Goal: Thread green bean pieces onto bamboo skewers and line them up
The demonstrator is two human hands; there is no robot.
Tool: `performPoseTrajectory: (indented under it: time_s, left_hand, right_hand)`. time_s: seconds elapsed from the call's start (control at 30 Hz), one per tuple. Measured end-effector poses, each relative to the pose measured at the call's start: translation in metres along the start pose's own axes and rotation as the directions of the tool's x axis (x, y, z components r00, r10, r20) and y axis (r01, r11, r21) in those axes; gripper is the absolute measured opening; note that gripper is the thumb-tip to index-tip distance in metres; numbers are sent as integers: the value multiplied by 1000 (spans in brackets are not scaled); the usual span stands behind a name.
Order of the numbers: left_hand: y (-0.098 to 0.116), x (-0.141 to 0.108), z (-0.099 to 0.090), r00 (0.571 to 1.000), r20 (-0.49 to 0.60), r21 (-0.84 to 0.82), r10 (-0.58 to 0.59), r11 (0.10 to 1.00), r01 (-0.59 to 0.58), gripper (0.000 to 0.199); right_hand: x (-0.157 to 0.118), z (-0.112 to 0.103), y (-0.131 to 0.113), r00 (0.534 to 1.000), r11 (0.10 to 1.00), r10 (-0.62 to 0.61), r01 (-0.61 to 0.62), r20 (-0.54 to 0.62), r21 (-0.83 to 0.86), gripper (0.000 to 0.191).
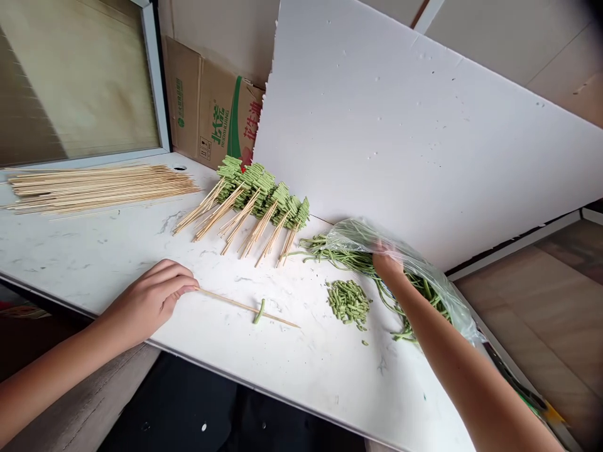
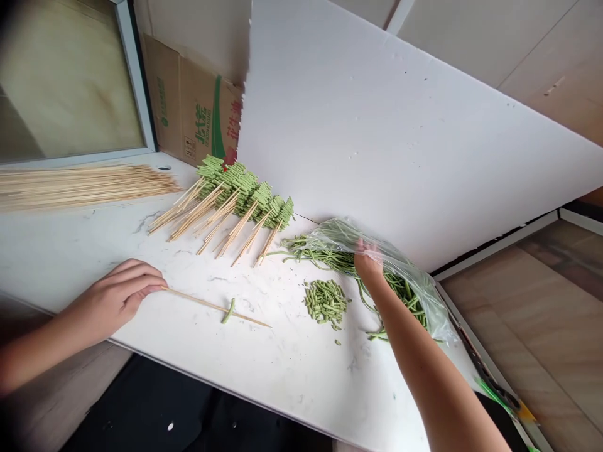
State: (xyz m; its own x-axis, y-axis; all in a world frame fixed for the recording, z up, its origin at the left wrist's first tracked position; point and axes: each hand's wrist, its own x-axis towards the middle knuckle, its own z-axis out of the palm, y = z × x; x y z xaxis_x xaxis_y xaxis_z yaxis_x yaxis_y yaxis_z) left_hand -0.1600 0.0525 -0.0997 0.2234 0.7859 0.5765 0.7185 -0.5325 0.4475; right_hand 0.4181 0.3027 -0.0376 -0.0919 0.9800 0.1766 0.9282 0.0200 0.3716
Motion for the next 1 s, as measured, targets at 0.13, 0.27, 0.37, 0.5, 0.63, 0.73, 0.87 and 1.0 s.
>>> performPoseTrajectory:
  time_s: [0.13, 0.27, 0.37, 0.5, 0.63, 0.73, 0.87, 1.0]
  left_hand:
    - [1, 2, 0, 1000, -8, 0, 13, 1000, -13, 22]
    - [1, 3, -1, 1000, -15, 7, 21, 1000, -21, 23]
    - [0, 1, -1, 999, -14, 21, 33, 999, -33, 25]
    - [-3, 0, 0, 999, -5, 42, 39, 998, -39, 27]
    - [-8, -1, 2, 1000, 1, 37, 20, 999, -20, 30]
    - [-12, -1, 3, 1000, 9, 42, -7, 999, 7, 33]
    - [-15, 0, 6, 1000, 27, 51, -11, 999, 9, 37]
    - [-16, 0, 5, 1000, -7, 89, -14, 996, 14, 36]
  right_hand:
    - [-28, -10, -3, 999, 997, -32, 32, -2, -63, 54]
    - [-45, -34, -2, 995, 991, -96, 96, 4, -92, 46]
    - [-54, -56, -7, 981, 980, -182, 175, -72, -98, 38]
    - [-64, -91, -17, 958, 968, -243, 230, -151, -97, 34]
    - [-67, -127, -3, 964, 981, -195, 194, -179, -27, 31]
    - [-66, -153, 14, 944, 973, -172, 207, -281, 100, 30]
    - [-65, -189, 11, 882, 929, -206, 313, -424, 199, 29]
    - [-56, -230, -18, 838, 900, -257, 389, -480, 196, 27]
